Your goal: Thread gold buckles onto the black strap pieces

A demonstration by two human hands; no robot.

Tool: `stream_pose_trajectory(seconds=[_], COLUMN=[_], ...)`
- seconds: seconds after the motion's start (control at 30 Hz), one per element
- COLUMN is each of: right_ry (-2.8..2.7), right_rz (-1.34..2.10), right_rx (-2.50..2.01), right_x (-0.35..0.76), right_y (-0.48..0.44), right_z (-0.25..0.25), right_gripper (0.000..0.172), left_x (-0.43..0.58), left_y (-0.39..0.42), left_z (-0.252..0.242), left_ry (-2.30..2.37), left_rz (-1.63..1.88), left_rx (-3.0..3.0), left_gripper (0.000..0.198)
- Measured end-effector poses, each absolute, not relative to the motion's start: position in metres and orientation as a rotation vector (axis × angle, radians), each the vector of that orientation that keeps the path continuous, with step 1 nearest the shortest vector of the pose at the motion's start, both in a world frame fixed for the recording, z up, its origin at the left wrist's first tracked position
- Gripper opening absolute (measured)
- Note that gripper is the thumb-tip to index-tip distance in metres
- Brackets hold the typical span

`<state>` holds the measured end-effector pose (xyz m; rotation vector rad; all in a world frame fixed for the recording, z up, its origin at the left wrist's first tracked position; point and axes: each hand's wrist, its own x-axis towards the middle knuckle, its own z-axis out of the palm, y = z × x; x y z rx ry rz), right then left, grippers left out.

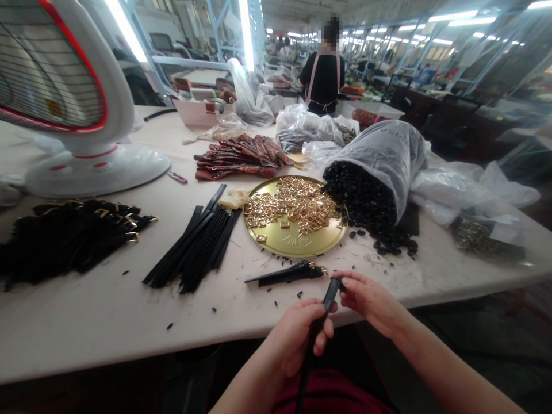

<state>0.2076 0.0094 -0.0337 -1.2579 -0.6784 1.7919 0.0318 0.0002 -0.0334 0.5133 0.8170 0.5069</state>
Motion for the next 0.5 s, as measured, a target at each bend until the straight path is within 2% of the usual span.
stream_pose_trajectory(seconds=[0.27, 0.5], right_ry=[-0.845, -1.033], right_rz=[1.691, 1.652], right_rx=[-1.364, -1.442], right_x=[0.2136, 0.2167], right_y=[0.0083, 0.0110], right_z=[-0.0371, -0.0401], right_gripper=[0.029, 0.034], left_x=[0.0328, 0.0302], left_y=[-0.0050, -0.0011], left_z=[-0.0320, -0.0375], left_ry=[0.862, 1.002], left_rz=[0.485, 0.456], left_rx=[0.579, 0.875], left_gripper=[0.025, 0.022])
